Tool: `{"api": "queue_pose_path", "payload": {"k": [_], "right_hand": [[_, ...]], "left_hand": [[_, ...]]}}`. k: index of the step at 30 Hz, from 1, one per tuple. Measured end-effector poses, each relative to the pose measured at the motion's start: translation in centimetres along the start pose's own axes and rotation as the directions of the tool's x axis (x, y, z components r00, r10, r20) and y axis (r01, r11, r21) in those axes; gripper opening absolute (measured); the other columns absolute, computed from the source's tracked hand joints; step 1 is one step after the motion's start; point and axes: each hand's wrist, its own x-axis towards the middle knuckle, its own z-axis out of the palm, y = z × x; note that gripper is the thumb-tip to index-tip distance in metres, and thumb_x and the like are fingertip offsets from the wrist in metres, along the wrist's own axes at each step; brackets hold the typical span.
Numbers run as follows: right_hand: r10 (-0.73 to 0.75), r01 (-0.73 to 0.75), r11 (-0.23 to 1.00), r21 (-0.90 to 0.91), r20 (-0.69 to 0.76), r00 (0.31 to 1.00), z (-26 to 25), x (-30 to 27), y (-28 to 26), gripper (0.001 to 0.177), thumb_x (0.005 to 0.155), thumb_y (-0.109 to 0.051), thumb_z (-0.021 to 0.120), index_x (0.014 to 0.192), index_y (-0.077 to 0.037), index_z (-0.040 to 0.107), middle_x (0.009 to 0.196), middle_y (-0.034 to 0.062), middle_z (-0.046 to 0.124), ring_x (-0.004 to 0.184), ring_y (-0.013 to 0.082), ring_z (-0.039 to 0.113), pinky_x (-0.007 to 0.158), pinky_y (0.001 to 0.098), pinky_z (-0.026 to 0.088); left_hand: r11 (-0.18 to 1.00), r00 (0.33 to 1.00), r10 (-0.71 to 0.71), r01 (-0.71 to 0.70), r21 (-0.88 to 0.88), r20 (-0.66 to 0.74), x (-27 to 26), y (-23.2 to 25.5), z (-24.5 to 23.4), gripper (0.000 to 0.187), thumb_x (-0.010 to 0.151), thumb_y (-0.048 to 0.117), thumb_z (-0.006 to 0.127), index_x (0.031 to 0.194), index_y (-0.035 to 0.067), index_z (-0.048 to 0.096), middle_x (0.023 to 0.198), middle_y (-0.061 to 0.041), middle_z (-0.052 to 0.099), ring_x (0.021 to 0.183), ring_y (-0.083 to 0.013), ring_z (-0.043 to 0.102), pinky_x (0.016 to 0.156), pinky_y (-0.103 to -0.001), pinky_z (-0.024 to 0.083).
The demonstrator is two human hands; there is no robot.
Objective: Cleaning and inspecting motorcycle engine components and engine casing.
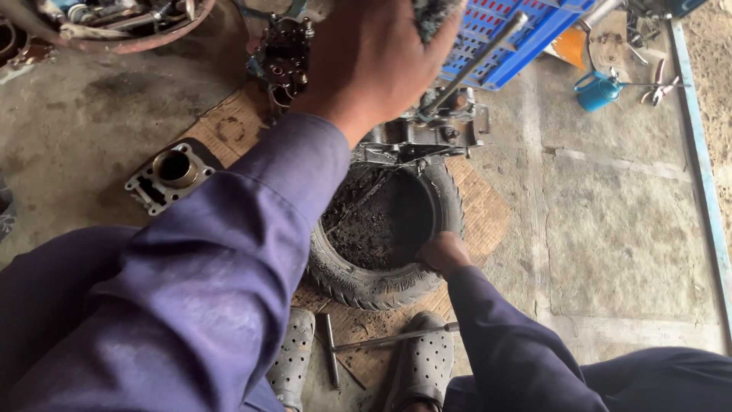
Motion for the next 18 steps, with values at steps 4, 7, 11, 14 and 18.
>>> {"api": "queue_pose_path", "payload": {"k": [4,7,11,14,18], "right_hand": [[0.029,-0.022,0.996,0.086,-0.077,0.997,-1.9,-4.3,-0.6,0.026,0.091,-0.025,0.08,0.074,-0.006,0.074,0.06,0.0036,0.069,0.044,0.0106,0.057,0.045,0.028,0.046],[0.006,-0.004,1.0,0.027,-0.085,0.996,-3.4,-3.7,1.2,0.029,0.089,-0.027,0.082,0.071,-0.005,0.075,0.06,0.004,0.07,0.044,0.0109,0.056,0.045,0.0289,0.045],[-0.018,-0.001,0.981,-0.196,-0.095,0.995,-4.6,-4.5,0.9,0.041,0.087,-0.038,0.086,0.068,-0.003,0.077,0.059,0.0025,0.071,0.046,0.0101,0.064,0.052,0.0279,0.053],[-0.273,0.269,0.962,-0.052,-0.102,0.957,-4.3,-5.5,0.7,0.032,0.093,-0.032,0.076,0.078,-0.005,0.082,0.067,0.0051,0.076,0.056,0.0131,0.066,0.059,0.0331,0.052],[-0.504,0.469,0.857,-0.214,-0.157,0.849,-0.7,-8.9,-2.9,0.02,0.089,-0.023,0.073,0.106,-0.012,0.075,0.084,0.0072,0.077,0.073,0.0183,0.074,0.07,0.0353,0.062]], "left_hand": [[0.993,0.998,0.024,-0.016,0.113,-0.065,0.1,0.3,-0.4,0.05,0.101,0.054,0.06,0.102,0.004,0.069,0.077,-0.014,0.072,0.06,-0.0269,0.072,0.046,-0.038,0.057],[0.994,0.992,-0.106,0.105,0.024,0.074,0.3,1.2,-1.5,0.048,0.103,0.053,0.054,0.102,0.007,0.068,0.075,-0.01,0.072,0.056,-0.0226,0.071,0.046,-0.037,0.055],[0.999,0.987,0.048,-0.051,-0.015,-0.151,0.1,-0.3,1.1,0.047,0.104,0.052,0.055,0.098,0.009,0.071,0.069,-0.006,0.071,0.049,-0.0175,0.067,0.04,-0.032,0.054],[0.997,0.997,0.01,-0.004,0.081,-0.072,0.4,0.3,0.6,0.045,0.103,0.052,0.055,0.094,0.013,0.074,0.06,-0.006,0.068,0.043,-0.0198,0.063,0.038,-0.035,0.05],[0.998,0.997,0.007,-0.001,0.069,-0.078,0.2,0.1,0.9,0.044,0.102,0.051,0.055,0.093,0.012,0.074,0.058,-0.006,0.068,0.042,-0.0201,0.063,0.036,-0.035,0.05]]}}
